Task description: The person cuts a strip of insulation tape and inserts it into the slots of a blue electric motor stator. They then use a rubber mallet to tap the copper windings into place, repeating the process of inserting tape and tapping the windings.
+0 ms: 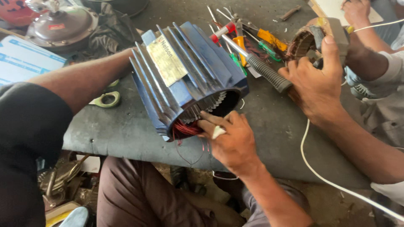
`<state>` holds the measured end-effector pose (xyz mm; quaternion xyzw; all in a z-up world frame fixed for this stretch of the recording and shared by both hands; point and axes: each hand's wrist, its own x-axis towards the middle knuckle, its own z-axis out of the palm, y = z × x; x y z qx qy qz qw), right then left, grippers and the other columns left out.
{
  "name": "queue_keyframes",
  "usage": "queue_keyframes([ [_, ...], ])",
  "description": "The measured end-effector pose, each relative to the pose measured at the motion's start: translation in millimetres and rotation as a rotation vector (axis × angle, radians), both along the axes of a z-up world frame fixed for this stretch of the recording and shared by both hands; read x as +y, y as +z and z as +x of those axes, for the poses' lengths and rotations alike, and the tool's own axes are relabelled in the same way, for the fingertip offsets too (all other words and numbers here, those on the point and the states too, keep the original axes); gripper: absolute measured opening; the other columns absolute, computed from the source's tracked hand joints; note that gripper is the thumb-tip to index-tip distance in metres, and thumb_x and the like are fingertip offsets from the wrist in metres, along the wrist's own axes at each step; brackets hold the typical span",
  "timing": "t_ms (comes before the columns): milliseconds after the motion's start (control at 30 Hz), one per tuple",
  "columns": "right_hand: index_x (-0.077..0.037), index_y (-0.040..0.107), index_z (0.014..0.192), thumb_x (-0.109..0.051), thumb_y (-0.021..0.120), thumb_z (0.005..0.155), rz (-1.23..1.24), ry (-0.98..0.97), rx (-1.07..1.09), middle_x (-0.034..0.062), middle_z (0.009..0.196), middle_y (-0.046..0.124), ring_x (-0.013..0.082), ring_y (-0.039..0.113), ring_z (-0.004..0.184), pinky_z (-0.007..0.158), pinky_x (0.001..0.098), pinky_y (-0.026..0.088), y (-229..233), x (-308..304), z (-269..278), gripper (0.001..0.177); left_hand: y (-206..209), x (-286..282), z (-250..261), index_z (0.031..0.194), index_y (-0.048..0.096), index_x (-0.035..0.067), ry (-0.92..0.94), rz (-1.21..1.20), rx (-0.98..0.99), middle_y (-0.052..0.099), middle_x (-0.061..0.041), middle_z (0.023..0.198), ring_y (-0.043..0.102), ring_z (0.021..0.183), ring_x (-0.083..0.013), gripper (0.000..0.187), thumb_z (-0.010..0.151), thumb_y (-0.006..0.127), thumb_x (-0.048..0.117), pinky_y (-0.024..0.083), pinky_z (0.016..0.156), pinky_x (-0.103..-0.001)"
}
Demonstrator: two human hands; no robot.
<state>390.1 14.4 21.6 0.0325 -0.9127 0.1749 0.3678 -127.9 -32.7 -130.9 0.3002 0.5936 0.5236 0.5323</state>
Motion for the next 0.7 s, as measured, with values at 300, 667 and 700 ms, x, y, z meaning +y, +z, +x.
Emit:
queue_keyframes([
  [300, -0.002, 0.074, 0.118, -0.022, 0.076, 0.09, 0.039, -0.093, -0.003, 0.0106, 0.128, 0.072, 0.0191, 0.053, 0.079, 0.076, 0.0353, 0.041, -4, -22, 13, 0.034, -18, -17, -11, 0.106, 0.076, 0.001, 0.023, -0.035, 0.028, 0.074, -0.01, 0.096, 0.069, 0.082, -0.0156, 0.031, 0.098, 0.08, 0.031, 0.053, 0.074, -0.033],
  [667, 0.004, 0.072, 0.122, -0.024, 0.08, 0.088, -0.097, -0.154, -0.039, 0.016, 0.133, 0.069, 0.0228, 0.053, 0.072, 0.07, 0.0351, 0.045, -3, -39, 9, 0.044, -22, -16, 17, 0.104, 0.077, 0.001, 0.028, -0.153, 0.293, 0.074, -0.01, 0.094, 0.068, 0.08, -0.0153, 0.032, 0.097, 0.083, 0.032, 0.052, 0.072, -0.034],
  [700, 0.004, 0.07, 0.124, -0.023, 0.079, 0.087, -0.094, -0.131, -0.006, 0.0161, 0.133, 0.069, 0.0246, 0.057, 0.079, 0.075, 0.0363, 0.047, -3, -40, 11, 0.046, -9, -15, 25, 0.103, 0.077, 0.001, 0.032, -0.172, 0.382, 0.074, -0.01, 0.094, 0.068, 0.08, -0.0152, 0.032, 0.097, 0.083, 0.032, 0.052, 0.072, -0.034],
])
